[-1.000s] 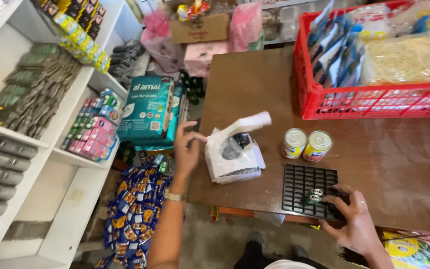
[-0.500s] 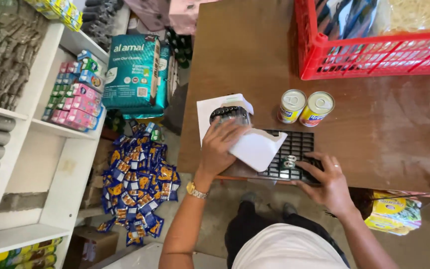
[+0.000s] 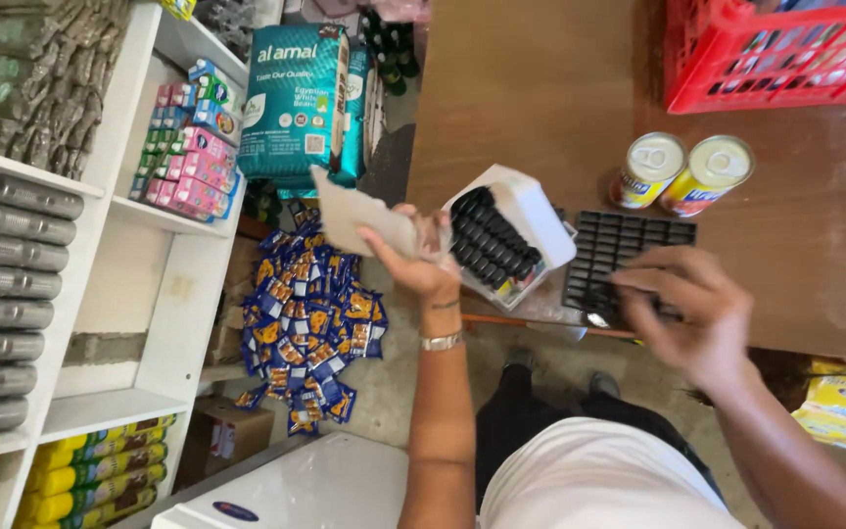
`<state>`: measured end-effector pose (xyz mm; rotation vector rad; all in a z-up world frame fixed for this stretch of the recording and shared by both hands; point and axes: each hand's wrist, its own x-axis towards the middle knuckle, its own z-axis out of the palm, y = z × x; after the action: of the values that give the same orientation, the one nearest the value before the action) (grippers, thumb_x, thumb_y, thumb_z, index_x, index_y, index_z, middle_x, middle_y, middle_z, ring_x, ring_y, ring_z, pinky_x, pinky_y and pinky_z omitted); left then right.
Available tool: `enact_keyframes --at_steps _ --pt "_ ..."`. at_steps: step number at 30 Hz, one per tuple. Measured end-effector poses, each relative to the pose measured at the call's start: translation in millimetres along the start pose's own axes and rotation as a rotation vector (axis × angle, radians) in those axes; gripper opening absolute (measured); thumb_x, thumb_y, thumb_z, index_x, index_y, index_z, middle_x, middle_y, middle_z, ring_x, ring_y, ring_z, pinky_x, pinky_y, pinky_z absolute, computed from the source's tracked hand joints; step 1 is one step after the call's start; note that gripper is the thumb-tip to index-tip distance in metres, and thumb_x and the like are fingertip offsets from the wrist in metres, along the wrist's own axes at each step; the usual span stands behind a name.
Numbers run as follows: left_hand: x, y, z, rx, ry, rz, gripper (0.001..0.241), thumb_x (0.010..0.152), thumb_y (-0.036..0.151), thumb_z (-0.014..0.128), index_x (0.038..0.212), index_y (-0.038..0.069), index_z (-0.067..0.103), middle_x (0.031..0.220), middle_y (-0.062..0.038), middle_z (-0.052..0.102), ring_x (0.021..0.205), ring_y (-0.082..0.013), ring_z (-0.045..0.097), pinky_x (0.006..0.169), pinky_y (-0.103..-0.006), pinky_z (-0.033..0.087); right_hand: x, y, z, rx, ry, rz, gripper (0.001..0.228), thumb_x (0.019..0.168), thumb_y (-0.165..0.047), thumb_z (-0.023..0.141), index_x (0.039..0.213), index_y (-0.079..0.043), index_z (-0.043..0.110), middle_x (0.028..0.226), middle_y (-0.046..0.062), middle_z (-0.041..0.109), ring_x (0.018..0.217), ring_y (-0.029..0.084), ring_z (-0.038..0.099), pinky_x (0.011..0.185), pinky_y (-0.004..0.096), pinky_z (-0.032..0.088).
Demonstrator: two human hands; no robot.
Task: Placing various colored disposable lighters from a box into a plastic display grid on a retail counter.
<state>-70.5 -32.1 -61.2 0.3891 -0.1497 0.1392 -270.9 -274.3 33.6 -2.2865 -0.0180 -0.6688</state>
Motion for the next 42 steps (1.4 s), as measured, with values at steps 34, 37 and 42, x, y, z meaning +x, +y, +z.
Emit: enact_keyframes --at_steps 34,37,42 --pt "66 16 -77 1.163 -0.22 0.105 0.051 0.085 0.0 0.072 0.134 -0.005 0.059 0.122 -0.014 0.072 0.111 -0.0197 0.07 0.099 -0.0348 0.056 103 -33 51 -0.377 -0.66 -0.538 0.014 0.078 -0.019 0.068 0.087 -0.008 0.066 0.092 0.008 0.066 0.095 0.031 0.068 0.076 0.046 0.056" --pt "21 49 -44 0.707 0.124 -0.24 0.063 0.093 0.02 0.069 0.147 0.005 0.041 0.132 -0.013 0.063 0.117 -0.022 0.064 0.094 -0.0368 0.056 109 -29 56 -0.304 -0.748 -0.536 0.016 0.075 -0.017 0.066 0.088 -0.008 0.067 0.092 0.008 0.066 0.092 0.031 0.069 0.074 0.047 0.056" --pt "-84 22 -48 1.378 0.13 0.618 0.044 0.105 0.026 0.077 0.135 0.006 0.052 0.122 -0.012 0.051 0.107 -0.0206 0.052 0.093 -0.0321 0.049 100 -19 71 -0.401 -0.707 -0.753 0.008 0.077 -0.016 0.066 0.08 -0.009 0.068 0.089 0.007 0.067 0.092 0.031 0.07 0.074 0.047 0.057"
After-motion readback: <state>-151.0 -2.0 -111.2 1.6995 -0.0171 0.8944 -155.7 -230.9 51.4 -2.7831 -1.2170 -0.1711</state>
